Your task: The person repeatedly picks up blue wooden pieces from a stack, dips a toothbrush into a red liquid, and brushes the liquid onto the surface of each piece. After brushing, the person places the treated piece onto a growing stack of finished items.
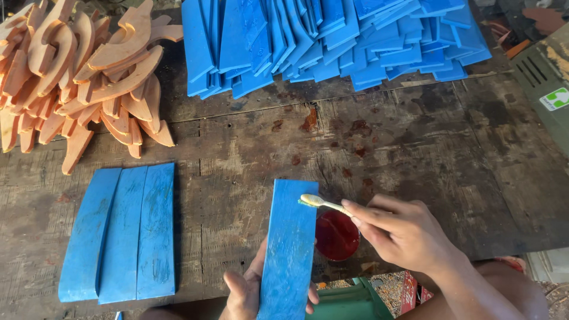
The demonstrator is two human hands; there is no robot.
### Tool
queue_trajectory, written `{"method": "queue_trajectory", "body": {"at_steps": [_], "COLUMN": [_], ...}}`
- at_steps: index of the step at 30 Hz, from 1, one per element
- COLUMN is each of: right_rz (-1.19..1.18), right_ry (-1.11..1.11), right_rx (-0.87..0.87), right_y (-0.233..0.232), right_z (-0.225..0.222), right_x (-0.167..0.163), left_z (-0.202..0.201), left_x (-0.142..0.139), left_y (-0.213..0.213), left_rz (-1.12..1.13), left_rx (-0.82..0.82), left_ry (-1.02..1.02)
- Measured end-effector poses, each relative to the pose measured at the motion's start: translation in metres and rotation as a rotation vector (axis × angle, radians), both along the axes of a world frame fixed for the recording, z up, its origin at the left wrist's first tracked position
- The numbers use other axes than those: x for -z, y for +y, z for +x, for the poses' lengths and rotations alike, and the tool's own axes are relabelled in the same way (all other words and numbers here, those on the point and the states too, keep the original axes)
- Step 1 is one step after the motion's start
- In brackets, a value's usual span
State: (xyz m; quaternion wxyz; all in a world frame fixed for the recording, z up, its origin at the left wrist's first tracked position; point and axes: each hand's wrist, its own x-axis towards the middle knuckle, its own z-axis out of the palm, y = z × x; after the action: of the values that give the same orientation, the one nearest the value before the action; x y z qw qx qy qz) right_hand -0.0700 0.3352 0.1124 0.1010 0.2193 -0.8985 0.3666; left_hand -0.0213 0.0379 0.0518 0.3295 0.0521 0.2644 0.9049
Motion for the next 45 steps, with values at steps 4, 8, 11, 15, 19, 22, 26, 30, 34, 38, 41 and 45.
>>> {"method": "queue_trajectory", "body": {"at_steps": [4,8,11,15,19,22,26,30,34,38,41,45], "right_rz": [0.372,-0.020,-0.102,-0.130,-0.144,0.000,0.025,0.051,0.097,0.020,0.070,0.007], "right_ry": [-0.206,0.069,-0.017,-0.056,-0.104,-0.097,-0.105,-0.155,0.008,0.200,0.056,-0.241], "right_rx": [0.258,0.209,0.159,0.038,-0.027,0.078,0.094,0.144,0.298,0.198,0.091,-0.162], "right_y": [0.007,0.015,0.007,-0.011,-0.030,-0.043,-0.051,-0.040,-0.030,-0.036,-0.040,-0.032], "right_z": [-0.005,0.002,0.012,0.025,0.024,0.020,0.015,0.007,0.007,0.019,0.026,0.023], "right_x": [-0.011,-0.009,0.008,0.026,0.027,0.022,0.019,0.017,0.015,0.017,0.017,0.007], "left_z": [-0.004,-0.008,-0.008,-0.010,-0.008,-0.007,-0.008,-0.008,-0.007,-0.007,-0.005,-0.003], "left_x": [0.000,0.006,0.011,0.023,0.031,0.036,0.039,0.037,0.033,0.033,0.034,0.036], "left_y": [0.009,0.018,0.015,0.018,0.011,0.000,-0.013,-0.013,-0.007,-0.007,-0.010,-0.010], "left_rz": [0.003,0.060,-0.001,0.043,0.008,-0.053,-0.135,-0.140,-0.104,-0.069,-0.126,-0.063], "left_rx": [-0.008,-0.017,0.023,0.084,0.150,0.194,0.196,0.227,0.260,0.290,0.290,0.255], "left_ry": [-0.005,-0.035,-0.042,0.011,0.010,-0.012,0.031,0.067,0.039,-0.043,-0.030,-0.046]}}
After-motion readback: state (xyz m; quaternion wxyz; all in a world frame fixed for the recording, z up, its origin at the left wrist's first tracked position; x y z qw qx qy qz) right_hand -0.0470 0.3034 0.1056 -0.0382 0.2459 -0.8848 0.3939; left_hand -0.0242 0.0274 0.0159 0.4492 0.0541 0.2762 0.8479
